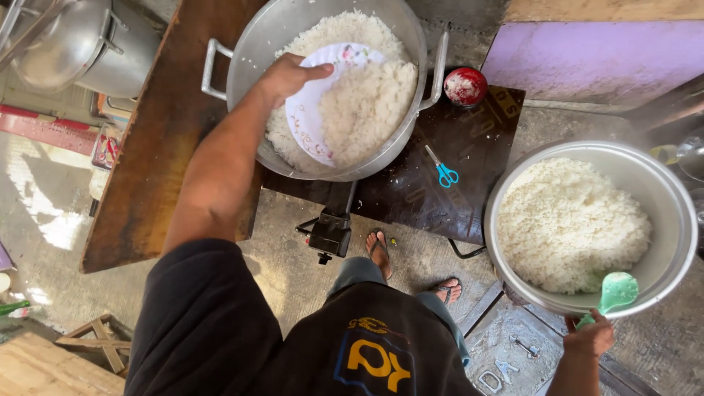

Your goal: Transferring cooked rice from one large pot to another using a plate and a rice paddle.

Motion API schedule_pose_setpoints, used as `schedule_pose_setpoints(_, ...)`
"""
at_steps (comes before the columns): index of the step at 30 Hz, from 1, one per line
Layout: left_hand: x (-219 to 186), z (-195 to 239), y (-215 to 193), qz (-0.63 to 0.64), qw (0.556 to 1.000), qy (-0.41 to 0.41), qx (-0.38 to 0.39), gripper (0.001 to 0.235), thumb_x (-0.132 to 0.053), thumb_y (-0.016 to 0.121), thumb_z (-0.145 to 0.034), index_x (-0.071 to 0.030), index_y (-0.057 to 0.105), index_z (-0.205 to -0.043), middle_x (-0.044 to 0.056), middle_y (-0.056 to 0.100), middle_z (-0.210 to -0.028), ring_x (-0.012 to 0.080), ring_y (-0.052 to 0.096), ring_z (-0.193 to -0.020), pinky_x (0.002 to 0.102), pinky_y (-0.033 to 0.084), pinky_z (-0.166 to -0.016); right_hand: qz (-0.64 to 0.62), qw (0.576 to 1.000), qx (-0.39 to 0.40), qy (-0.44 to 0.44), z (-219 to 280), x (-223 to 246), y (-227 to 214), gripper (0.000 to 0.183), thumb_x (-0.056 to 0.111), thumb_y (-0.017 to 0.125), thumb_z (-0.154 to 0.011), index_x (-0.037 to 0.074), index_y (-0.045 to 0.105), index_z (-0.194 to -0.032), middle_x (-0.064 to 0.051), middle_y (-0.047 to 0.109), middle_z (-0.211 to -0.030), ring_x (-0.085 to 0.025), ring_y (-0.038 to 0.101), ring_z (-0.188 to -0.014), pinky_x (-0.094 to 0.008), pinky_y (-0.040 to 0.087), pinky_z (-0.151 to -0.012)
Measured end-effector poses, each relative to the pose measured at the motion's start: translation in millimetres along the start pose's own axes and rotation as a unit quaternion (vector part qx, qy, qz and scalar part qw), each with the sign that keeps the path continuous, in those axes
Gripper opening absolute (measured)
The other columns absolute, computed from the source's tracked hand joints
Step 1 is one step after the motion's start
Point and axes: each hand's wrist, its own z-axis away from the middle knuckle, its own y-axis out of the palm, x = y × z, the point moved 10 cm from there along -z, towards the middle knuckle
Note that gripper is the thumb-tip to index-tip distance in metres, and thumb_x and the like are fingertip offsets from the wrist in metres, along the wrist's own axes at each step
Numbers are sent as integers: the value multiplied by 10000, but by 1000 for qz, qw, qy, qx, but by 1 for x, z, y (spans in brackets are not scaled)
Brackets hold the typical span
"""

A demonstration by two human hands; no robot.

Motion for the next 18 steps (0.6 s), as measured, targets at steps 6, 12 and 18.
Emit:
schedule_pose_setpoints(6, 23, 13, -24, 81, 996, -32, -32, 1026, -593, 751, -825, -44, 313, -1572, 143, 444, -1606, 314, 425, -1476, 543, 334, -1211, -13, 1000, 1, -5, -9, 1, 2, 319, 153, 706, -834, 162, 649, -1148, -99, 724, -1236, -298, 739, -1087, -376, 736, -784)
schedule_pose_setpoints(12, 47, 35, -49, 142, 983, -72, -94, 1076, -691, 701, -822, -111, 257, -1614, 135, 340, -1661, 326, 360, -1516, 517, 363, -1208, 23, 1000, 7, 5, -5, 7, -1, 274, 154, 627, -896, 180, 670, -1166, -126, 682, -1298, -309, 714, -1107, -367, 723, -817)
schedule_pose_setpoints(18, 70, 33, -50, 428, 888, -30, -167, 488, -358, 806, -811, -16, 733, -1152, 103, 829, -976, 222, 810, -785, 355, 685, -606, 12, 1000, 10, 19, -4, 10, 1, 247, 153, 644, -935, 205, 701, -1169, -163, 620, -1350, -342, 678, -1165, -376, 740, -854)
